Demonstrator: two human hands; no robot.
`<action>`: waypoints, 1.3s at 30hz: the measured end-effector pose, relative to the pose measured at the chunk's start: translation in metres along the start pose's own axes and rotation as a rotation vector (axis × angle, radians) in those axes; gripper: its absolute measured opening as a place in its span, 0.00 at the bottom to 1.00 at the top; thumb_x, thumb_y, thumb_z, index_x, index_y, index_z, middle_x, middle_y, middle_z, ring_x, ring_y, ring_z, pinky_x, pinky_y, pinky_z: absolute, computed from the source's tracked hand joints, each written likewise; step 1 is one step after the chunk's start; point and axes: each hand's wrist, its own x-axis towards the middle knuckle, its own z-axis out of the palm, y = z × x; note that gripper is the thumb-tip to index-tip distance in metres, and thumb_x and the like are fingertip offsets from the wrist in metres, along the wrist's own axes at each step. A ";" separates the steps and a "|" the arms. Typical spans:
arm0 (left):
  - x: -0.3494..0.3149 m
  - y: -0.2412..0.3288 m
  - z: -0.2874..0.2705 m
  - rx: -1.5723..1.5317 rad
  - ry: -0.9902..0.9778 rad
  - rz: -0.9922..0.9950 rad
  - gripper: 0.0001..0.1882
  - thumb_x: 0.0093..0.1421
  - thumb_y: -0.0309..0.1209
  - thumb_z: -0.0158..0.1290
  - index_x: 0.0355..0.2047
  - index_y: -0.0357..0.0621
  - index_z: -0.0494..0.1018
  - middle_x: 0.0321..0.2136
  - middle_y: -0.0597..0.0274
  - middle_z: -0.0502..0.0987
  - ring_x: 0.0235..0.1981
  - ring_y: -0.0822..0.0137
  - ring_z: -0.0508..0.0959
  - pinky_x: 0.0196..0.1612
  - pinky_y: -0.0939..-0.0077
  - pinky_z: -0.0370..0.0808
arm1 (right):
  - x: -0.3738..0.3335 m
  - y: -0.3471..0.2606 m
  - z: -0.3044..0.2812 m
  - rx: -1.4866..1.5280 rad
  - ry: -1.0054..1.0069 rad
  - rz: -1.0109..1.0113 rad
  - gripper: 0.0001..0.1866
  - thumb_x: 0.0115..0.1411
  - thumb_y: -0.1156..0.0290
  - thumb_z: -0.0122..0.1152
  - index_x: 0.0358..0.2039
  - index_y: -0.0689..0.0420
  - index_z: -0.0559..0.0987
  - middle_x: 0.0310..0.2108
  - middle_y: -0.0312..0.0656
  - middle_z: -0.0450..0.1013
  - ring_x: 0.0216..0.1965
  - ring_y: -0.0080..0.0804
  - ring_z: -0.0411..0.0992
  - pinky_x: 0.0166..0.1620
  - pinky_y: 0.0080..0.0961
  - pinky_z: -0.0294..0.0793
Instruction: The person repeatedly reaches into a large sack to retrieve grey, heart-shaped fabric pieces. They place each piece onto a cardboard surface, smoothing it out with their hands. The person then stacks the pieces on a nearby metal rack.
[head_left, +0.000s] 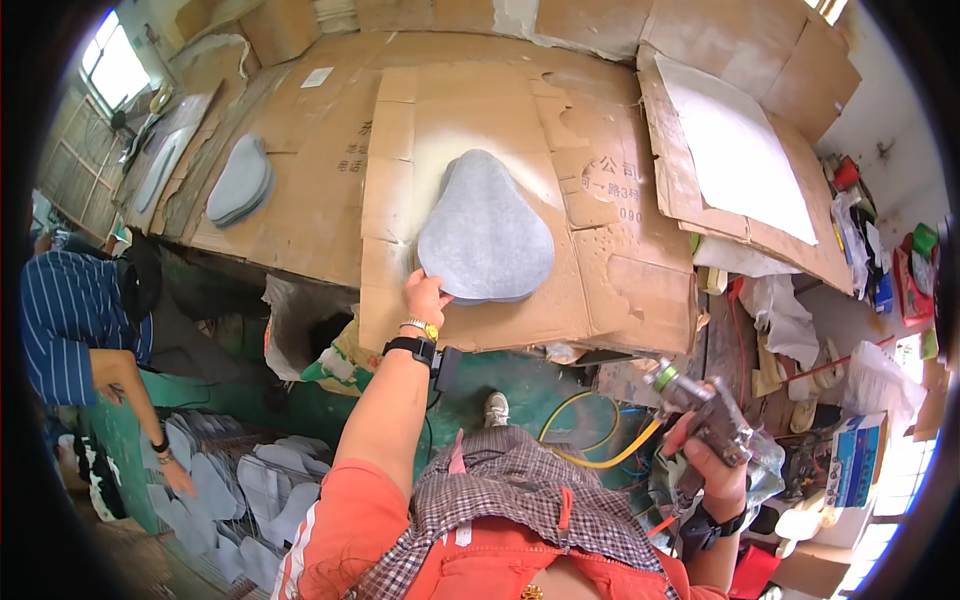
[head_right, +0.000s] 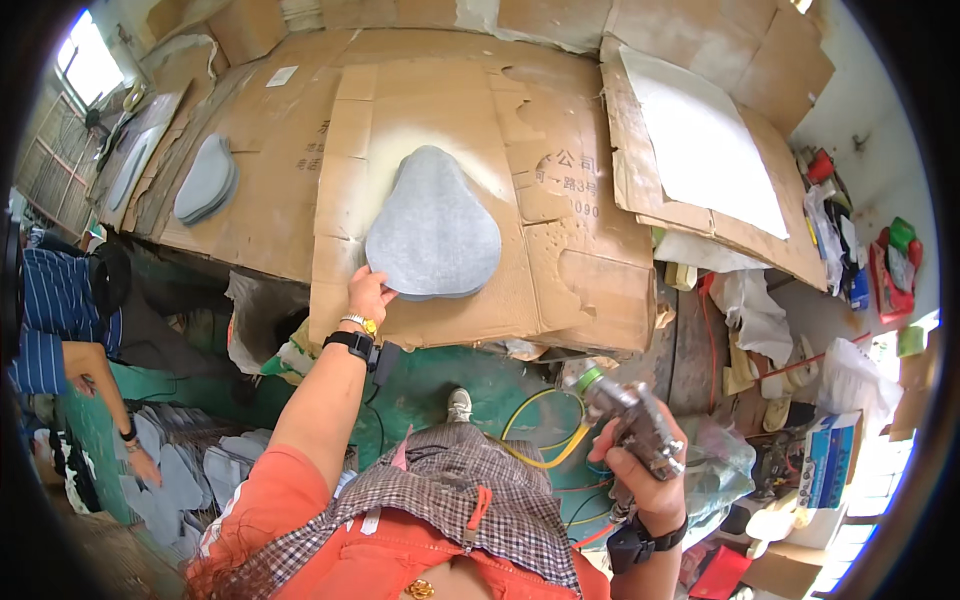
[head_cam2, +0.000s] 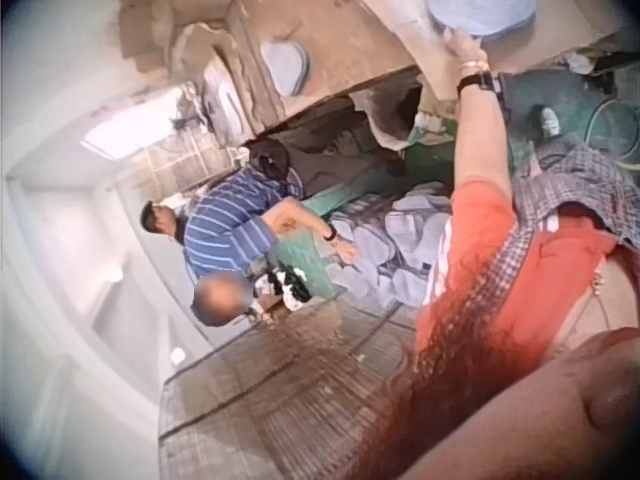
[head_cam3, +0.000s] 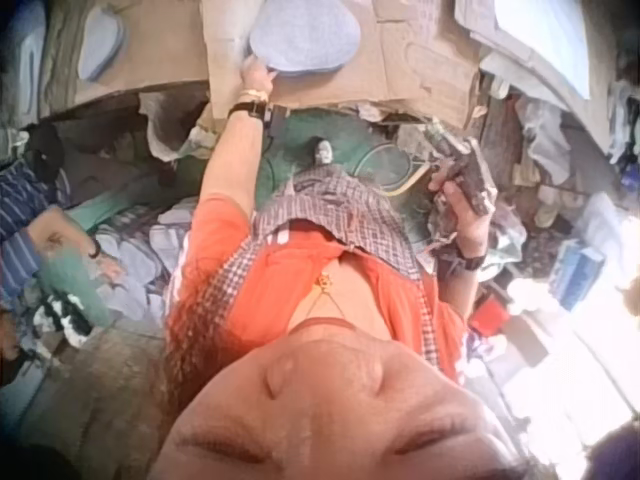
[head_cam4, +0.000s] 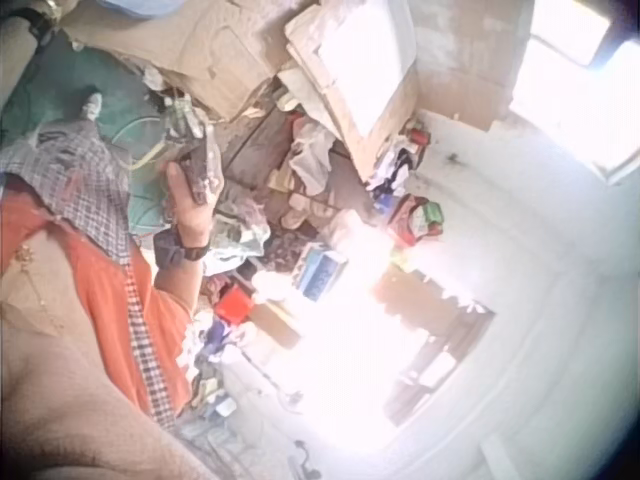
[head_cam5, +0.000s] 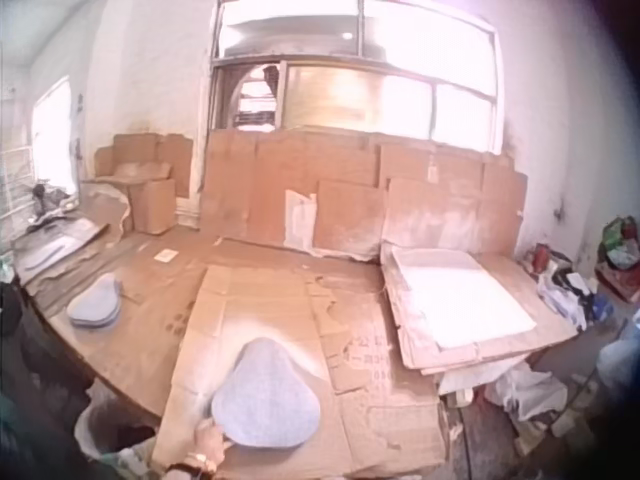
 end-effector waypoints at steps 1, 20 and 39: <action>0.000 0.000 0.002 0.036 0.004 -0.006 0.18 0.53 0.17 0.46 0.44 0.42 0.70 0.38 0.58 0.74 0.37 0.58 0.76 0.40 0.55 0.78 | 0.003 -0.001 0.002 0.002 0.061 -0.026 0.35 0.50 0.74 0.65 0.58 0.65 0.64 0.29 0.44 0.74 0.29 0.31 0.74 0.36 0.26 0.74; -0.188 0.090 -0.041 -0.350 -0.372 0.271 0.26 0.57 0.17 0.45 0.57 0.44 0.63 0.45 0.61 0.73 0.44 0.66 0.77 0.46 0.65 0.78 | 0.040 -0.001 0.065 -0.336 -0.491 0.056 0.21 0.57 0.76 0.59 0.51 0.66 0.70 0.41 0.45 0.72 0.42 0.35 0.71 0.54 0.37 0.66; -0.579 0.127 -0.195 -0.566 0.236 1.048 0.33 0.60 0.17 0.48 0.65 0.47 0.55 0.47 0.59 0.74 0.45 0.65 0.78 0.46 0.65 0.78 | 0.014 0.019 0.271 -0.313 -1.496 0.112 0.20 0.49 0.77 0.59 0.44 0.65 0.72 0.30 0.40 0.74 0.34 0.30 0.72 0.42 0.26 0.70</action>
